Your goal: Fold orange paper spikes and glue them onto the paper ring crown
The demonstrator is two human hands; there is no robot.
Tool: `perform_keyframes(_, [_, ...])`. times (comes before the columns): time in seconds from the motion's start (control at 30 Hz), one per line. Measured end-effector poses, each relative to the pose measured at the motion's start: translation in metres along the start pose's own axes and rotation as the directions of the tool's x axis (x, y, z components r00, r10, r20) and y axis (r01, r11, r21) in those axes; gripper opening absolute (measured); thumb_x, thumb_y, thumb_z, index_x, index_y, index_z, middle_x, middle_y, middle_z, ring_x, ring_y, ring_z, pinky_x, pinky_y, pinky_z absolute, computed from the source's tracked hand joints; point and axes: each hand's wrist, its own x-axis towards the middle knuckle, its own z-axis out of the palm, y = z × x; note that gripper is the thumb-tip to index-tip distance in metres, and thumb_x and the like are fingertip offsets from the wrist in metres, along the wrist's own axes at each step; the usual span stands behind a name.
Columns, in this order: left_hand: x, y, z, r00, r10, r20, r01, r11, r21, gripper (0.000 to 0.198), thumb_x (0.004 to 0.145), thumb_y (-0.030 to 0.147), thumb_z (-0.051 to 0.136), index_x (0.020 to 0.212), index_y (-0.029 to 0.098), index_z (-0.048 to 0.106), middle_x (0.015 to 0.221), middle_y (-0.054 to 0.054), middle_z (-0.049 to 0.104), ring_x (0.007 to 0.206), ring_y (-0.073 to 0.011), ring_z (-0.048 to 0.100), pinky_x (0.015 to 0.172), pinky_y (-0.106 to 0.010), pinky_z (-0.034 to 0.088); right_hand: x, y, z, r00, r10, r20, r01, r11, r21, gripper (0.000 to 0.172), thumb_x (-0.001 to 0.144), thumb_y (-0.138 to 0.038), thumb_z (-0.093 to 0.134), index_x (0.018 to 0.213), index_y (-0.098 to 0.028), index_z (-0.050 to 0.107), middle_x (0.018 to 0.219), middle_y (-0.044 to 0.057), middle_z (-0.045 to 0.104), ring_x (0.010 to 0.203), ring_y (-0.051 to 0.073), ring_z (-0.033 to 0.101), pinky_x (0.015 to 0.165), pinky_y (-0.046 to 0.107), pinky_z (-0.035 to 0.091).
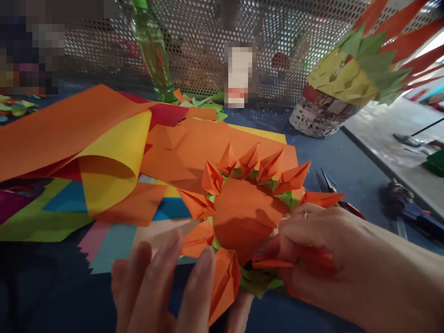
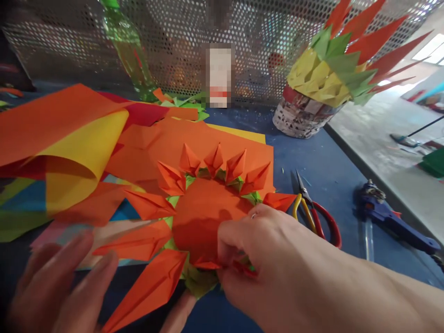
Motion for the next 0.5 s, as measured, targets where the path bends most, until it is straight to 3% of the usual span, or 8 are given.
perform_keyframes(0.13, [-0.002, -0.004, -0.005, 1.000, 0.000, 0.010, 0.000, 1.000, -0.029, 0.055, 0.086, 0.057, 0.072, 0.129, 0.024, 0.062, 0.165, -0.008, 0.035, 0.151, -0.0321, 0.036, 0.128, -0.050, 0.022, 0.001, 0.000, 0.000, 1.000, 0.004, 0.024, -0.004, 1.000, 0.001, 0.013, 0.073, -0.024, 0.070, 0.076, -0.037, 0.068, 0.074, -0.013, 0.069, 0.060, 0.005, 0.061, 0.051, 0.014, 0.044])
perform_keyframes(0.27, [-0.002, -0.013, -0.009, 0.992, 0.104, 0.076, -0.102, 0.994, -0.035, 0.066, 0.079, 0.059, 0.079, 0.131, 0.023, 0.060, 0.166, -0.010, 0.035, 0.151, -0.0353, 0.036, 0.128, -0.053, 0.024, 0.000, -0.004, -0.001, 1.000, -0.013, 0.009, 0.013, 1.000, -0.005, 0.014, 0.069, -0.019, 0.070, 0.071, -0.033, 0.066, 0.069, -0.011, 0.068, 0.055, 0.006, 0.058, 0.048, 0.015, 0.041])
perform_keyframes(0.5, [-0.004, -0.020, -0.007, 0.985, 0.154, 0.072, -0.154, 0.988, 0.005, 0.083, 0.069, 0.044, 0.089, 0.140, 0.023, 0.052, 0.164, -0.013, 0.037, 0.145, -0.0402, 0.042, 0.125, -0.059, 0.030, -0.005, -0.006, 0.002, 0.999, -0.005, 0.042, 0.005, 1.000, 0.000, 0.017, 0.069, -0.018, 0.065, 0.074, -0.033, 0.065, 0.073, -0.012, 0.068, 0.057, 0.005, 0.057, 0.052, 0.016, 0.041])
